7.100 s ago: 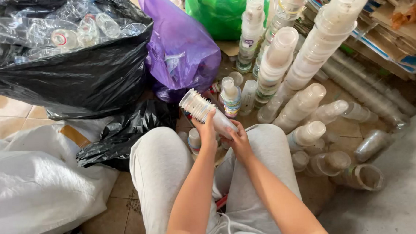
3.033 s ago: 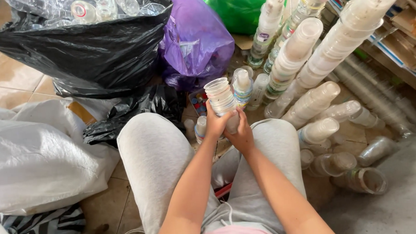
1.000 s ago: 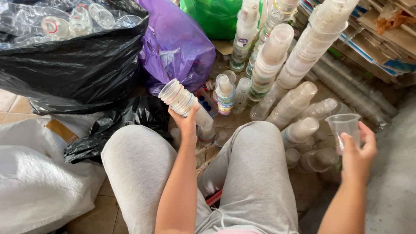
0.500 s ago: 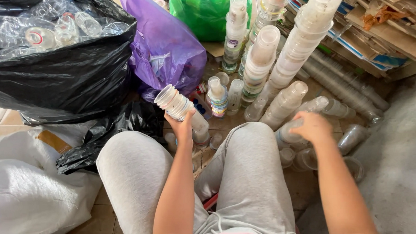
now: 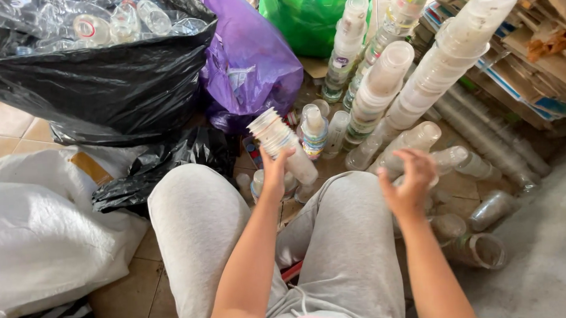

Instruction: The person sorts and stacks clear plastic cups into organized columns.

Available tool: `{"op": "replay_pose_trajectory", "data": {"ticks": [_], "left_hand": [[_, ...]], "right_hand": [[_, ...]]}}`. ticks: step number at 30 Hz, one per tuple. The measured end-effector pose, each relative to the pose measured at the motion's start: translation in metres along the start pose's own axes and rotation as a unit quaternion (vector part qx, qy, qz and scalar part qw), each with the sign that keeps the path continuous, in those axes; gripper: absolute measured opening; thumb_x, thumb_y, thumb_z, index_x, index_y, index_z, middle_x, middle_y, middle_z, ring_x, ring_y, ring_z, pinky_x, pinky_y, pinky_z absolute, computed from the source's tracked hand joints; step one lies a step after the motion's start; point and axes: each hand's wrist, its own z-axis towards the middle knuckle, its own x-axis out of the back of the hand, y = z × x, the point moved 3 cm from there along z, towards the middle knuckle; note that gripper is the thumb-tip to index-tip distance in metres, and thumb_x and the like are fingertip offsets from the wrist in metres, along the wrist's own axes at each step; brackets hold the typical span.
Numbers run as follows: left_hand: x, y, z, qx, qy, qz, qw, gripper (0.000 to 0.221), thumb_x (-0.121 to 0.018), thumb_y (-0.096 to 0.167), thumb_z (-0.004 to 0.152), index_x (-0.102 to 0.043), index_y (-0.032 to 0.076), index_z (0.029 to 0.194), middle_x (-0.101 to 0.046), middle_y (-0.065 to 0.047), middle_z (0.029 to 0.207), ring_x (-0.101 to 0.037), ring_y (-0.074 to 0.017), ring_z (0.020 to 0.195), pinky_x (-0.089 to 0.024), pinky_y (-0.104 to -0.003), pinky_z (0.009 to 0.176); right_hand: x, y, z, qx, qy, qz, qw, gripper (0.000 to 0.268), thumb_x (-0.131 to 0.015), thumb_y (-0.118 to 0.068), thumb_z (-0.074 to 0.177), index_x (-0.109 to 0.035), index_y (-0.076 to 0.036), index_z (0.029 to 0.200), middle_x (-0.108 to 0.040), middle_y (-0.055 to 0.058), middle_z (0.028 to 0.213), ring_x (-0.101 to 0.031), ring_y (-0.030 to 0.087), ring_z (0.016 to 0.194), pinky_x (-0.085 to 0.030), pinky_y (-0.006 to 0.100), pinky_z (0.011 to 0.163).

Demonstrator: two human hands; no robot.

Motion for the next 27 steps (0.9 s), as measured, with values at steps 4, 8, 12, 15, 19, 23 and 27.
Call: {"op": "replay_pose_trajectory", "data": {"ticks": [4,8,12,15,19,23,27], "left_hand": [[0.004,-0.013,0.002,0.036,-0.087,0.068,0.993,0.09,-0.092,0.027,0.074,-0.043,0.02,0.149,-0.046,-0.023,0.15,-0.049,-0.04,0.136,-0.044,-0.053,0.107],[0.003,-0.008,-0.001,0.012,-0.092,0.166,0.982,0.102,-0.096,0.036,0.067,-0.04,0.016,0.15,-0.047,-0.023,0.15,-0.046,-0.0381,0.14,-0.038,-0.051,0.115],[0.009,-0.021,0.007,0.02,-0.117,0.293,0.949,0.109,-0.098,0.043,0.059,-0.039,0.023,0.149,-0.05,-0.019,0.151,-0.046,-0.036,0.142,-0.036,-0.05,0.118],[0.007,-0.011,0.002,0.018,-0.131,0.261,0.956,0.105,-0.096,0.039,0.064,-0.039,0.016,0.15,-0.046,-0.025,0.152,-0.043,-0.0423,0.143,-0.035,-0.054,0.117],[0.01,-0.006,-0.003,0.034,-0.134,0.279,0.95,0.106,-0.093,0.04,0.065,-0.037,0.018,0.152,-0.044,-0.024,0.154,-0.041,-0.0417,0.144,-0.035,-0.054,0.117],[0.012,-0.01,0.001,0.042,-0.122,0.281,0.951,0.106,-0.091,0.04,0.066,-0.035,0.021,0.154,-0.043,-0.022,0.157,-0.041,-0.0407,0.145,-0.035,-0.053,0.118],[0.012,-0.018,0.009,0.018,-0.113,0.272,0.955,0.102,-0.088,0.037,0.068,-0.034,0.028,0.154,-0.042,-0.017,0.158,-0.04,-0.0397,0.145,-0.036,-0.052,0.119]], "right_hand": [[-0.047,-0.095,-0.008,-0.118,-0.087,0.235,0.961,0.058,-0.077,-0.025,0.084,-0.059,-0.016,0.138,-0.062,0.008,0.133,-0.056,0.029,0.113,-0.041,0.042,0.1],[-0.104,-0.14,-0.027,-0.26,-0.223,0.381,0.859,0.088,-0.074,-0.026,0.09,-0.024,-0.011,0.161,-0.04,0.036,0.149,-0.043,0.057,0.133,-0.04,0.062,0.107],[-0.124,-0.15,-0.062,-0.257,-0.271,0.355,0.857,0.102,-0.076,-0.022,0.087,-0.004,-0.006,0.158,-0.054,0.036,0.137,-0.052,0.056,0.127,-0.044,0.065,0.107],[-0.143,-0.125,-0.072,-0.271,-0.267,0.361,0.851,0.116,-0.085,-0.031,0.077,-0.005,-0.013,0.16,-0.059,0.022,0.14,-0.059,0.047,0.124,-0.048,0.059,0.105],[-0.13,-0.136,-0.065,-0.282,-0.268,0.35,0.852,0.12,-0.086,-0.028,0.073,-0.005,-0.015,0.16,-0.059,0.02,0.14,-0.061,0.047,0.122,-0.05,0.058,0.105],[-0.133,-0.139,-0.067,-0.283,-0.277,0.315,0.863,0.119,-0.084,-0.03,0.074,-0.005,-0.016,0.162,-0.058,0.02,0.141,-0.06,0.05,0.121,-0.051,0.061,0.103],[-0.136,-0.136,-0.066,-0.265,-0.245,0.365,0.858,0.115,-0.083,-0.018,0.074,-0.009,-0.013,0.162,-0.059,0.021,0.135,-0.061,0.05,0.12,-0.054,0.06,0.098]]}}
